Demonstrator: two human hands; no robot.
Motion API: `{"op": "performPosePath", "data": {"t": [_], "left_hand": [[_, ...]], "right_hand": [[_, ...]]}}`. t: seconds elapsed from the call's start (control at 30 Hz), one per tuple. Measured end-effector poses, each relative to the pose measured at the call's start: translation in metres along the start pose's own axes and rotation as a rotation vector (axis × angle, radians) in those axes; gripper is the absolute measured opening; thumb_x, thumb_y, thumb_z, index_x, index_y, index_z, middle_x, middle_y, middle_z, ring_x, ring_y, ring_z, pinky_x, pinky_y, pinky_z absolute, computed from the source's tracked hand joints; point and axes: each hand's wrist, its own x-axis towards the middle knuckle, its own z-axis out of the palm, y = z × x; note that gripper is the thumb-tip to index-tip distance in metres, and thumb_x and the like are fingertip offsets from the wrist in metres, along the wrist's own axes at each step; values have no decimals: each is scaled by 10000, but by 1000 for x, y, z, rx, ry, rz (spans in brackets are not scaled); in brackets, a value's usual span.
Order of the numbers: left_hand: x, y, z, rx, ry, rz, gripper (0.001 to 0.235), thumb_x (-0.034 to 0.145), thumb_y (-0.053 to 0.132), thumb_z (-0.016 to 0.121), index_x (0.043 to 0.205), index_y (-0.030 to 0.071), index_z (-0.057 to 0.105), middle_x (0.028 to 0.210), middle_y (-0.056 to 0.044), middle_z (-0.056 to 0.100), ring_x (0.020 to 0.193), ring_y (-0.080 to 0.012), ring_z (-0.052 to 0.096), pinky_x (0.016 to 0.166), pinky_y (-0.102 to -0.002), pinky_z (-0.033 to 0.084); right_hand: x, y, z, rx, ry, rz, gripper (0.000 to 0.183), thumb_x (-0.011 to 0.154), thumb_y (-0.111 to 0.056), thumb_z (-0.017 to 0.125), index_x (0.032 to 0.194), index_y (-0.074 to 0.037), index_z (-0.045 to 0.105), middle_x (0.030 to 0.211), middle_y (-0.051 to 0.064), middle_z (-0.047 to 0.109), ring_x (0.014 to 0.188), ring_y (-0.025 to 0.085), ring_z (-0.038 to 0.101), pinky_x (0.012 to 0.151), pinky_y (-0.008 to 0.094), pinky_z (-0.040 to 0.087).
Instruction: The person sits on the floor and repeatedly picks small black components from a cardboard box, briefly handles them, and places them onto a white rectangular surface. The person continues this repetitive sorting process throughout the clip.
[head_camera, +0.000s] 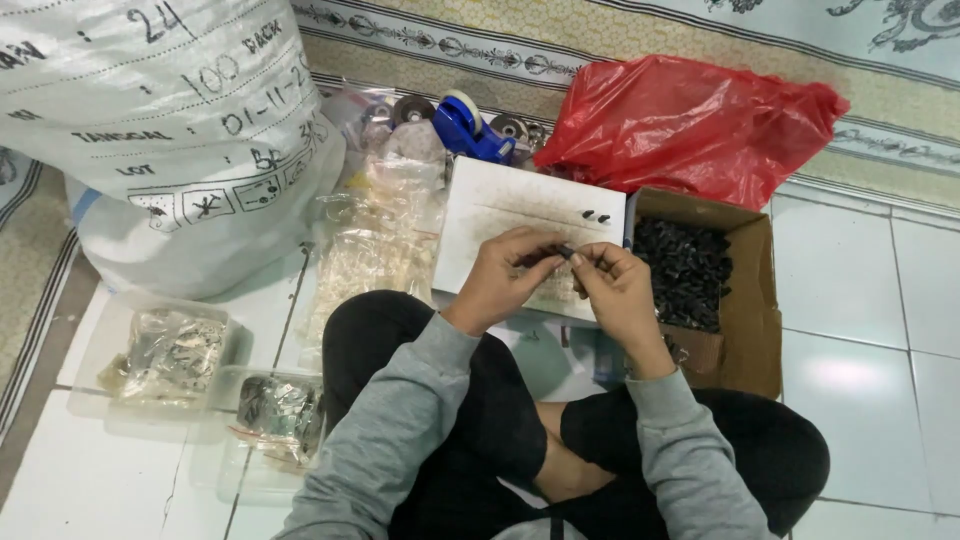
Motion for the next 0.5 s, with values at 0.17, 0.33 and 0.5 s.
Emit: {"op": "performPosePath", "data": {"t": [0.17,0.33,0.5], "left_hand": [[4,0,0,6,10,1,182,941,58,743,1119,24,758,910,-183,731,830,-236,749,693,-346,635],[0,-6,4,-39,71,12,158,937,60,744,1092,42,773,873,-177,742,809,-221,752,680,-342,634],[3,-27,14,-123,133,-55,171,950,32,730,1113,-12,760,946,-208,768,848,-226,749,709,-351,636]], "right_hand": [[1,-3,5,17,-18,9,97,991,-6,649,1014,84,677,700,102,591,609,143,610,544,271,518],[5,7,10,49,-17,-14,101,1020,-2,613,1027,85,664,702,120,581,621,158,588,549,289,508],[10,0,5,12,-7,-10,123,1004,12,637,1085,95,676,769,162,650,683,187,656,593,307,561]]}}
